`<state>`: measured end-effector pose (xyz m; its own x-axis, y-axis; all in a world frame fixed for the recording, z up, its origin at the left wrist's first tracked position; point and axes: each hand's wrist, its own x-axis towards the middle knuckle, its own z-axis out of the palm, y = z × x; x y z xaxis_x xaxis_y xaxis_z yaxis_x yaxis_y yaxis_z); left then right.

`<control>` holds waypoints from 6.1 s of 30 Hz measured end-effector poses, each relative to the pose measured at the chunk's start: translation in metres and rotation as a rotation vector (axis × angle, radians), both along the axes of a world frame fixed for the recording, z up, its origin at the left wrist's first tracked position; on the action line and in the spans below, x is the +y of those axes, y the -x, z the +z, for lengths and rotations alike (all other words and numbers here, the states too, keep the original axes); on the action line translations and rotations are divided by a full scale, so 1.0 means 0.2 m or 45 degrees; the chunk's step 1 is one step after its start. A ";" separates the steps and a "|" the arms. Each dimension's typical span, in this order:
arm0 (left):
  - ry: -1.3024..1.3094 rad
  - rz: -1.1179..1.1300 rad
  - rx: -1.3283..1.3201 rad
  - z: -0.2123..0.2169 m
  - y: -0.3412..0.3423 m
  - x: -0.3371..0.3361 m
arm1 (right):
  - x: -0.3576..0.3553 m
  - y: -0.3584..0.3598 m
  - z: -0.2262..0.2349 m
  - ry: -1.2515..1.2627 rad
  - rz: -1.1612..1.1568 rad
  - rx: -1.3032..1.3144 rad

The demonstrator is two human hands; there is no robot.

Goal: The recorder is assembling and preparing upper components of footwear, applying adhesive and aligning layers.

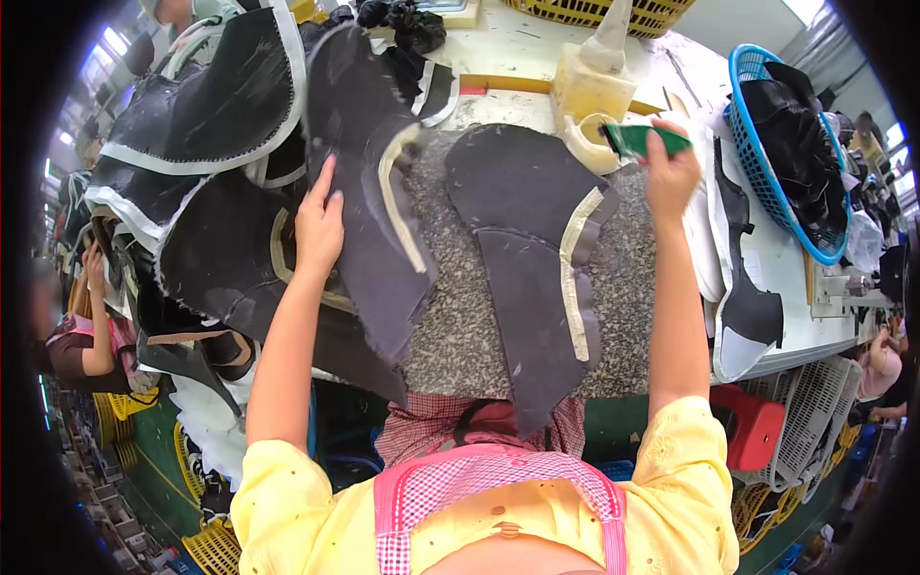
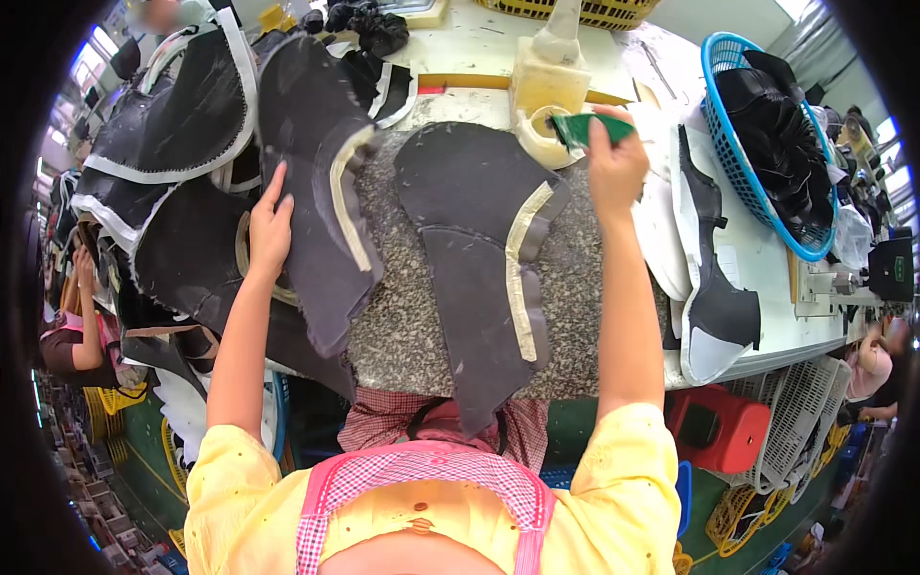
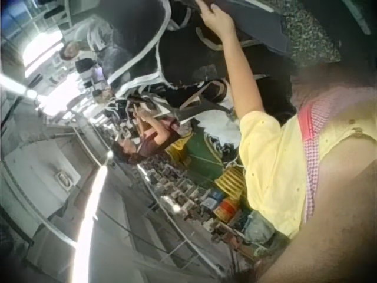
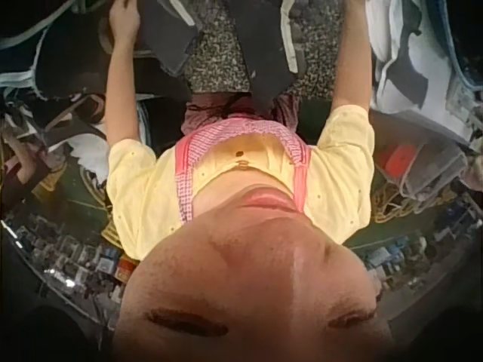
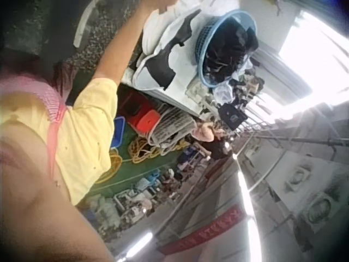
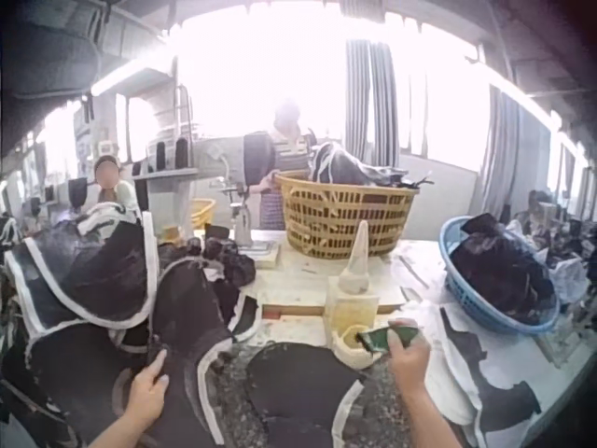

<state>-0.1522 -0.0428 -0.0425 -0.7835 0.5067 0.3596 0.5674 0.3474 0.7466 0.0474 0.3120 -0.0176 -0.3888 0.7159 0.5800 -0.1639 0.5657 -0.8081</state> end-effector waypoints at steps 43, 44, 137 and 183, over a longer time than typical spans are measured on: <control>0.036 -0.261 -0.334 -0.23 -0.78 0.37 | -0.38 -0.37 -0.27 0.015 0.927 -0.440; 0.038 -0.275 -0.309 -0.22 -0.78 0.37 | -0.36 -0.38 -0.24 0.083 1.029 -0.470; 0.375 -0.287 0.881 1.09 -0.29 0.49 | 0.18 -1.05 0.27 0.006 0.519 -0.983; -0.324 0.170 -1.116 0.89 0.95 2.41 | 2.19 0.83 0.83 1.224 -0.173 -0.179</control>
<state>-0.3422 0.4389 0.1363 -0.8745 0.3798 -0.3017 -0.2700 0.1355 0.9533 -0.1186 0.7493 0.1483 -0.2889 0.9027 -0.3188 -0.0132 -0.3368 -0.9415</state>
